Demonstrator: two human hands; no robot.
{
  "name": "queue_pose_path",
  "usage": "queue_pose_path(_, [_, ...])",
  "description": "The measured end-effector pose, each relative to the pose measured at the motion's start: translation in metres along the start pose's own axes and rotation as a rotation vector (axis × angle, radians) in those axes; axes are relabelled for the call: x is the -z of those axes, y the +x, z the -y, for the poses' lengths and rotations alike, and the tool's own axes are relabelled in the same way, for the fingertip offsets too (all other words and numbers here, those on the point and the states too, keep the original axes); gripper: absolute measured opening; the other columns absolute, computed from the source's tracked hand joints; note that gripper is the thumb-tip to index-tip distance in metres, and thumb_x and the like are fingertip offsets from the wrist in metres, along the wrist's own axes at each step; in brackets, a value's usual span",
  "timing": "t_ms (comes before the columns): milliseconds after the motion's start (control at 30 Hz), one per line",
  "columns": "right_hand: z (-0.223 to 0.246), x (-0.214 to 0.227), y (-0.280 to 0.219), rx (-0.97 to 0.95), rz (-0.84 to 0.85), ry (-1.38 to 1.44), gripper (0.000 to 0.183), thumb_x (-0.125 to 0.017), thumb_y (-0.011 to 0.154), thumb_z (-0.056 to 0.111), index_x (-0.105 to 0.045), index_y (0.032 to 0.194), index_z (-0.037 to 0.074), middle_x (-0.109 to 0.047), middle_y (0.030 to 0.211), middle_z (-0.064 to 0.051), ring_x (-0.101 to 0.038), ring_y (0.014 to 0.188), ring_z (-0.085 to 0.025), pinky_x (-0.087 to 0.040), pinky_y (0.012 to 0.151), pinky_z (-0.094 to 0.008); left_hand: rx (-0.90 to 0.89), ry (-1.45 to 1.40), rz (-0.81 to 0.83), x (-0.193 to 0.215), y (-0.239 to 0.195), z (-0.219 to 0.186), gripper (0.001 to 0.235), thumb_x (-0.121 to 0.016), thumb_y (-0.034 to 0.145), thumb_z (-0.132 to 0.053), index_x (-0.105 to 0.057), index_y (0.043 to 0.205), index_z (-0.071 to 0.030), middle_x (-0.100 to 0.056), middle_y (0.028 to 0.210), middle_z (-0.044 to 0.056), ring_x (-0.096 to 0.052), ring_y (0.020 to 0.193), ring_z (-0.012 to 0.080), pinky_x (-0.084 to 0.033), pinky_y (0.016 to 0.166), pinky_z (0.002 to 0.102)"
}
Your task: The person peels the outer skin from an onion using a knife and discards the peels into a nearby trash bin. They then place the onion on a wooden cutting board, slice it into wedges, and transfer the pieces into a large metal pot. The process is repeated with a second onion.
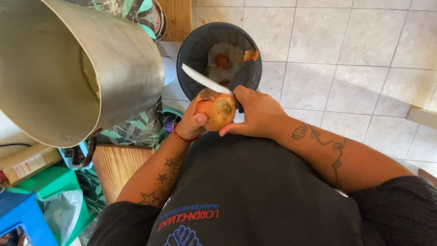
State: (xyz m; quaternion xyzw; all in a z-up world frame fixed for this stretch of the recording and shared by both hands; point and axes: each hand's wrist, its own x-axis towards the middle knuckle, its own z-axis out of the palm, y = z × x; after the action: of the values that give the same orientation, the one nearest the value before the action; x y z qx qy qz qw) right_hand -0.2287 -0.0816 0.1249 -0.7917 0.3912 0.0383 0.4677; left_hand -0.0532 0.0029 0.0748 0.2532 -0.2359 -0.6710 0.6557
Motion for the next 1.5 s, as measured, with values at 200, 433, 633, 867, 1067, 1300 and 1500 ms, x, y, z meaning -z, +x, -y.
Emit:
queue_pose_path(200, [-0.007, -0.01, 0.001, -0.011, 0.027, -0.01, 0.087, -0.059, 0.061, 0.09, -0.046, 0.099, 0.014, -0.06, 0.082, -0.009, -0.068, 0.08, -0.038, -0.054, 0.075, -0.05, -0.035, 0.045, -0.083, -0.004, -0.002, 0.006, 0.071, -0.082, 0.075, -0.038, -0.047, 0.119, 0.005, -0.051, 0.124, 0.034, -0.062, 0.105, 0.0369, -0.056, 0.086, 0.045])
queue_pose_path(433, [-0.014, -0.019, -0.004, 0.027, 0.006, 0.097, 0.072, -0.055, 0.076, 0.082, -0.047, 0.101, 0.015, -0.062, 0.081, -0.011, -0.068, 0.079, -0.04, -0.055, 0.073, -0.051, -0.052, 0.201, -0.073, 0.006, 0.003, 0.0, 0.083, -0.085, 0.07, -0.036, -0.044, 0.127, 0.008, -0.048, 0.128, 0.034, -0.06, 0.109, 0.0358, -0.055, 0.089, 0.046])
queue_pose_path(633, [-0.003, -0.012, -0.002, 0.094, 0.013, 0.147, 0.056, -0.046, 0.092, 0.067, -0.05, 0.093, 0.01, -0.061, 0.071, -0.015, -0.066, 0.073, -0.043, -0.054, 0.066, -0.049, -0.088, 0.372, -0.018, 0.015, 0.003, -0.009, 0.093, -0.088, 0.074, -0.026, -0.034, 0.144, 0.002, -0.045, 0.136, 0.028, -0.054, 0.12, 0.0309, -0.05, 0.098, 0.044])
queue_pose_path(867, [-0.014, -0.024, 0.005, 0.168, 0.006, 0.255, 0.045, -0.043, 0.098, 0.054, -0.053, 0.088, 0.012, -0.061, 0.064, -0.012, -0.067, 0.064, -0.037, -0.055, 0.059, -0.042, -0.032, 0.511, -0.086, 0.015, -0.005, -0.022, 0.106, -0.092, 0.069, -0.015, -0.024, 0.149, 0.001, -0.046, 0.14, 0.018, -0.052, 0.123, 0.023, -0.049, 0.103, 0.036])
queue_pose_path(1067, [-0.004, -0.01, 0.01, 0.123, 0.066, 0.348, 0.041, -0.048, 0.098, 0.046, -0.058, 0.086, 0.008, -0.059, 0.061, -0.016, -0.064, 0.064, -0.04, -0.051, 0.059, -0.043, -0.102, 0.703, -0.154, 0.02, -0.01, -0.02, 0.108, -0.091, 0.074, -0.014, -0.018, 0.153, -0.003, -0.042, 0.146, 0.018, -0.048, 0.129, 0.0245, -0.048, 0.106, 0.038])
queue_pose_path(1300, [-0.018, -0.02, 0.02, 0.039, 0.082, 0.405, 0.046, -0.046, 0.1, 0.046, -0.056, 0.075, 0.009, -0.055, 0.055, -0.017, -0.058, 0.056, -0.035, -0.047, 0.057, -0.04, -0.039, 0.741, -0.177, 0.031, -0.019, -0.011, 0.113, -0.093, 0.071, -0.015, -0.016, 0.153, -0.002, -0.042, 0.145, 0.021, -0.047, 0.128, 0.0256, -0.044, 0.109, 0.041])
queue_pose_path(1500, [-0.007, -0.006, 0.021, 0.027, 0.167, 0.456, 0.046, -0.048, 0.1, 0.043, -0.055, 0.071, 0.008, -0.055, 0.056, -0.016, -0.055, 0.058, -0.026, -0.046, 0.059, -0.037, 0.063, 0.404, -0.147, 0.05, -0.024, -0.003, 0.1, -0.089, 0.072, -0.005, -0.029, 0.152, -0.005, -0.05, 0.141, 0.016, -0.053, 0.127, 0.0232, -0.049, 0.105, 0.039])
